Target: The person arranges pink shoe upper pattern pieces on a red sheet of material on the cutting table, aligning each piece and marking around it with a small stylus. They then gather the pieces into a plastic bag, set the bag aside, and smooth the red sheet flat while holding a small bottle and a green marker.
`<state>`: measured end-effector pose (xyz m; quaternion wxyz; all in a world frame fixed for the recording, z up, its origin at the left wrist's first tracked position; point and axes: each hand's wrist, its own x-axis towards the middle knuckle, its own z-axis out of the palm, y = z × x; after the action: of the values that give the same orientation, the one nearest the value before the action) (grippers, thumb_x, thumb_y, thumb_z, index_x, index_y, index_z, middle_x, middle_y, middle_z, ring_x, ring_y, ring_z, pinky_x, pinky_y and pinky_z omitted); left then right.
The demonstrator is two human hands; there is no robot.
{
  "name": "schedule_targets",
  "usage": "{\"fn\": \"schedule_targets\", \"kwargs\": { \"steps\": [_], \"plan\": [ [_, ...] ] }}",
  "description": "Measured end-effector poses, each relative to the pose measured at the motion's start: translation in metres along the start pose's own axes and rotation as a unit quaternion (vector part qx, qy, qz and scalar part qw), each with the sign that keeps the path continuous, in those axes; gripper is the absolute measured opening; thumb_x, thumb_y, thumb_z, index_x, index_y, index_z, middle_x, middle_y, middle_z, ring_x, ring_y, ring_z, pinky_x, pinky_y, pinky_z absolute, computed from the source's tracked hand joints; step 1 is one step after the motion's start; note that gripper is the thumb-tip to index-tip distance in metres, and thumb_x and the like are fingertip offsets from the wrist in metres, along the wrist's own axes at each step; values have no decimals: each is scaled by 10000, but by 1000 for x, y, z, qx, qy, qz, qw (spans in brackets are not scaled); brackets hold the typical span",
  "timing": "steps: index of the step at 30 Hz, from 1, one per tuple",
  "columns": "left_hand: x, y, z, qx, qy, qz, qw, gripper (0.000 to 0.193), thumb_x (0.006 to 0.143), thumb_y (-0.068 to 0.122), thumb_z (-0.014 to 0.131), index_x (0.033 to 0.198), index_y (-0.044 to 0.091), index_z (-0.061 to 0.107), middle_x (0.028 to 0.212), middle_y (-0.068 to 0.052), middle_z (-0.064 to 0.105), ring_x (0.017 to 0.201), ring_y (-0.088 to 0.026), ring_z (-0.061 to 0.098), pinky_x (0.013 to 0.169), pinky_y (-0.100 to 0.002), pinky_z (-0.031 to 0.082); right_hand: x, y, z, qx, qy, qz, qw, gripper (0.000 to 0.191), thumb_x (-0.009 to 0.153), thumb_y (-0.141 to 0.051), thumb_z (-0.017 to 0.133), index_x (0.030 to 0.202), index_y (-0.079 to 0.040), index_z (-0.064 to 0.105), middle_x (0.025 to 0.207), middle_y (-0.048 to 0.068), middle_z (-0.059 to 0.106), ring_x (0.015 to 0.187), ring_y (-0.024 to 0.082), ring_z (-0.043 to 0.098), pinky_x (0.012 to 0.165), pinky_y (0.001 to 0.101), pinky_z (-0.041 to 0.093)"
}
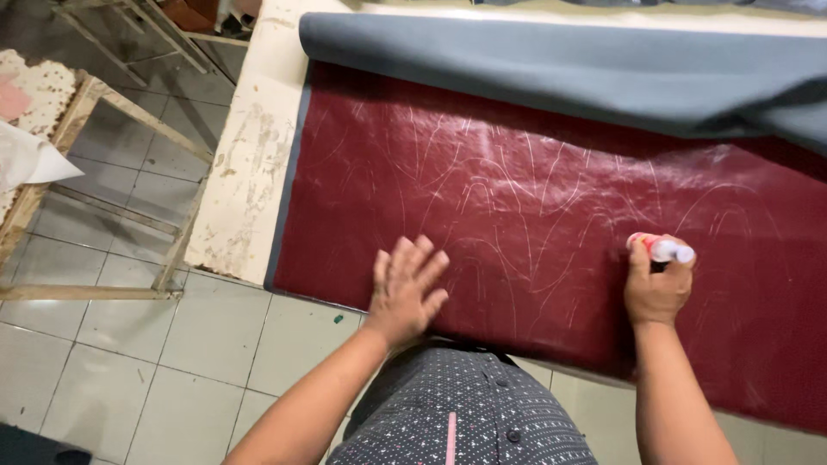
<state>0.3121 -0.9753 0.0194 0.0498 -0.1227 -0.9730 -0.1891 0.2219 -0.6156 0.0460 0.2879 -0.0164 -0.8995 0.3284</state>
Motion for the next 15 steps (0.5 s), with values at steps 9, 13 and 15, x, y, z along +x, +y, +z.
{"fn": "schedule_targets", "kwargs": {
  "steps": [9,13,15],
  "plan": [
    [-7,-22,0,69,-52,-90,992,704,975,565,475,1589,262,312,1690,-103,149,1547,-345,104,1217,-593,46,-28,9,-5,-61,0,6,998,477,1026,-332,816,1311,-52,556,1187,180,668,1073,382,673,948,482,538],
    [-17,-22,6,63,-44,-86,993,709,969,542,492,1587,243,314,1683,-123,158,1544,-354,108,1217,-597,54,-38,11,-11,-87,-20,9,996,510,1000,-329,816,1340,-54,554,1223,183,666,1117,392,664,974,485,528],
    [-22,-20,6,60,-37,-73,995,707,962,533,502,1578,228,334,1675,-138,181,1535,-361,126,1210,-596,70,-42,13,-14,-85,-22,23,996,516,993,-331,815,1347,-56,559,1232,182,666,1120,388,665,975,481,529]
  ]
}}
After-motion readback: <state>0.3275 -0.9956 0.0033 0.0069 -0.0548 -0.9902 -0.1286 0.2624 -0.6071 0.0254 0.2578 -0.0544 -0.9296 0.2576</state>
